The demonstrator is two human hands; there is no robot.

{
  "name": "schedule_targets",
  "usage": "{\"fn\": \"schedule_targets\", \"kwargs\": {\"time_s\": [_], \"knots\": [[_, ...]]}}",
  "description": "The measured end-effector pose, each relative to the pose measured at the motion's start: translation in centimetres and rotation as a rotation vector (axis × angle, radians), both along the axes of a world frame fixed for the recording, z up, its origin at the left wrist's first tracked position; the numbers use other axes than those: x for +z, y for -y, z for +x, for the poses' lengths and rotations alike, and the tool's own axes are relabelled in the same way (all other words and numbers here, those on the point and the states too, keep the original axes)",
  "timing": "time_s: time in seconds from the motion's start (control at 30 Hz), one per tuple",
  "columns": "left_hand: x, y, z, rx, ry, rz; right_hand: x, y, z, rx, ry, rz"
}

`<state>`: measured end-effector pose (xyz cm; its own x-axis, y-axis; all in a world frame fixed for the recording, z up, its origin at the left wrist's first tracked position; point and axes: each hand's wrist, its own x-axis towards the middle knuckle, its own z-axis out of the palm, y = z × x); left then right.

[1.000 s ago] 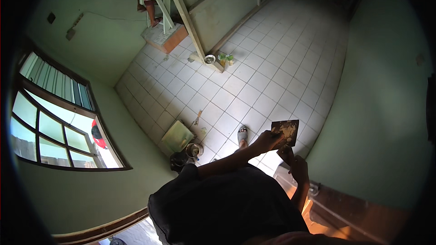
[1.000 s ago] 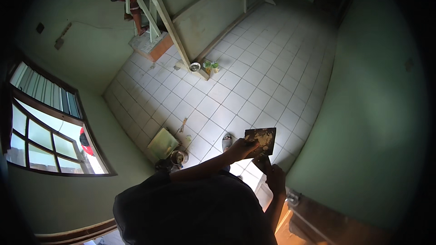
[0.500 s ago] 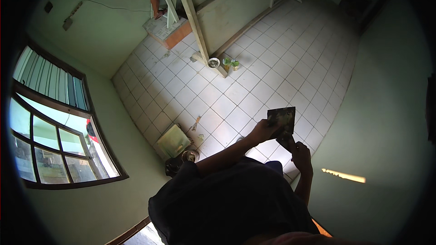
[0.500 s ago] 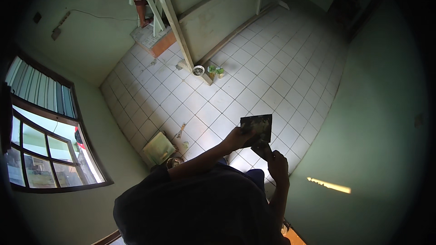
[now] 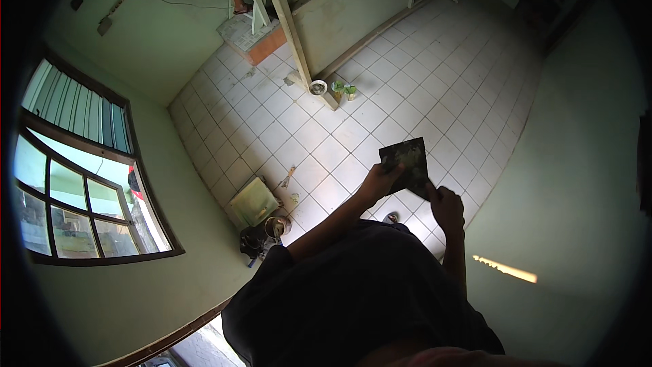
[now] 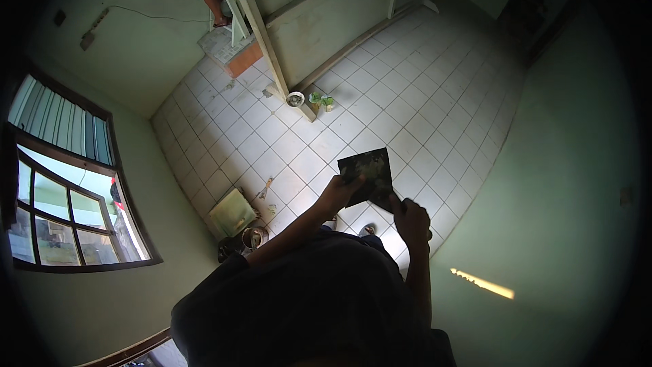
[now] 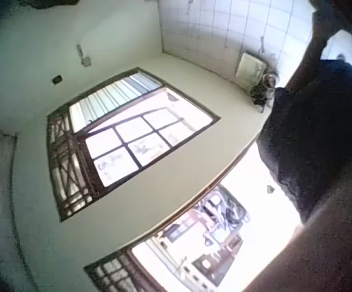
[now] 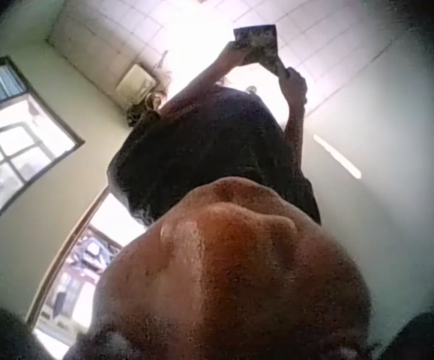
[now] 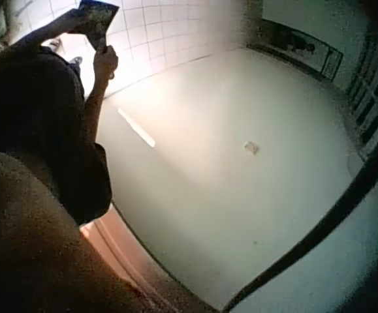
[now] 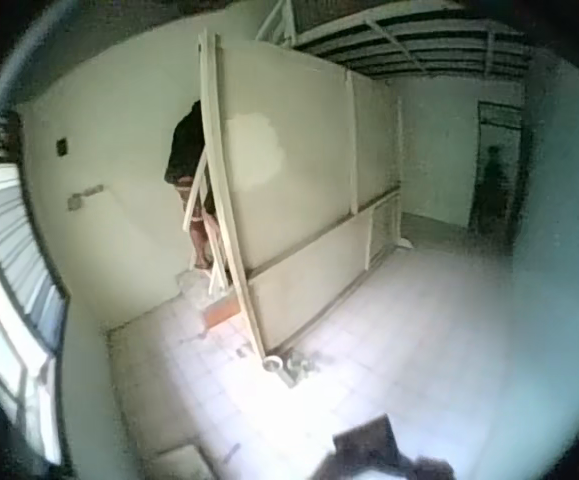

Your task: The person is applying plaster or putty to the ceiling tiles using a putty knife and a hawk.

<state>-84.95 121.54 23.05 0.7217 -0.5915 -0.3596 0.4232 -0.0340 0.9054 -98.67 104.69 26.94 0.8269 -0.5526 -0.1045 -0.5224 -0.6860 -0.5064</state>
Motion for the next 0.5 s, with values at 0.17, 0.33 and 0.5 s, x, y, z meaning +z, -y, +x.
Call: {"fn": "schedule_targets", "kwargs": {"time_s": [0.17, 0.33, 0.5], "knots": [[1.5, 0.7, -0.6, 0.030, -0.030, -0.026, -0.6, 0.0, -0.5, -0.001, 0.042, -0.131], [2.5, 1.0, -1.4, 0.064, -0.085, -0.083, -1.4, 0.2, -1.1, -0.065, 0.091, -0.138], [0.0, 1.6, -1.6, 0.002, -0.042, -0.026, -1.2, -0.8, -1.9, -0.050, 0.124, -0.166]]}}
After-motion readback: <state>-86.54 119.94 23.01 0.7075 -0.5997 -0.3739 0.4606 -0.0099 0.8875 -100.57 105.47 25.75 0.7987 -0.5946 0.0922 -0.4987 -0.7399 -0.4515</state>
